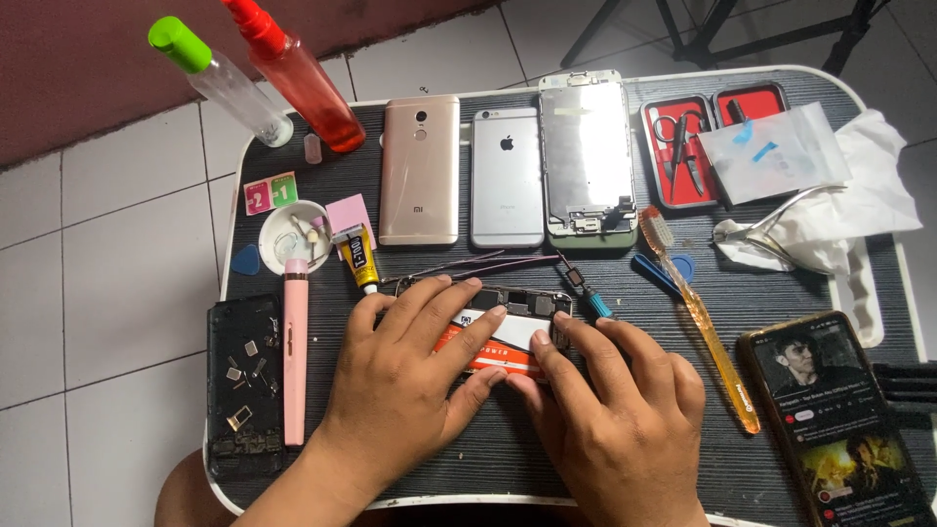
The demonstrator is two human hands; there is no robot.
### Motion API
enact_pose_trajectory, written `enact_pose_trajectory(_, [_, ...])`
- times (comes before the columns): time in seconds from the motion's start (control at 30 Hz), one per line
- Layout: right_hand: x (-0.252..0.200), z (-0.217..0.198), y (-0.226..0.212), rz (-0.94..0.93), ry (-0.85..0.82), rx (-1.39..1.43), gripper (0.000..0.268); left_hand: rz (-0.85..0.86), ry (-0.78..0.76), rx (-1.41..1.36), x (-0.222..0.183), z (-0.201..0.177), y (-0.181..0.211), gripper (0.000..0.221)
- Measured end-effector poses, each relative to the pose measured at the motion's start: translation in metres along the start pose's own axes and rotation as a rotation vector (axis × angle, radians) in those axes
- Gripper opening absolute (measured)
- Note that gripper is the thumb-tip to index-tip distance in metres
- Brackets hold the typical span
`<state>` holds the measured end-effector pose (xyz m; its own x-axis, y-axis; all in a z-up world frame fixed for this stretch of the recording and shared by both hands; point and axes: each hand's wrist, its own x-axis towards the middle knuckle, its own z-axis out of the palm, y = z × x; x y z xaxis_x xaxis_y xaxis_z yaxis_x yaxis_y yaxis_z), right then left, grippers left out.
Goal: A person is repairing a smartphone by applying adhesive to a replacement battery, installing it into the frame, and then preparing the screen assembly.
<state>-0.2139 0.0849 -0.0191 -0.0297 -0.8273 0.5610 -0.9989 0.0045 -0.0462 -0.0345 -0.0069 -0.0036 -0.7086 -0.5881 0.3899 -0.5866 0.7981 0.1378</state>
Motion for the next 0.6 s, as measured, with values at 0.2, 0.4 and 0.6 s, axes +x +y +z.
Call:
enact_pose_trajectory(0.2, [-0.0014,0.0011,0.0002,0.003,-0.001,0.022,0.025,-0.004,-0.044,0.007,0.0010,-0.0008,-0.0008,0.037])
enact_pose_trajectory(0.4, [0.0001,-0.0004,-0.0001,-0.004,0.004,0.029,0.024,0.008,-0.066,0.006,0.0034,0.0006,-0.0030,0.040])
enact_pose_trajectory(0.6, [0.0007,-0.0021,-0.0009,-0.024,0.011,0.042,0.026,0.009,-0.048,0.015,-0.0030,0.0051,-0.0042,0.042])
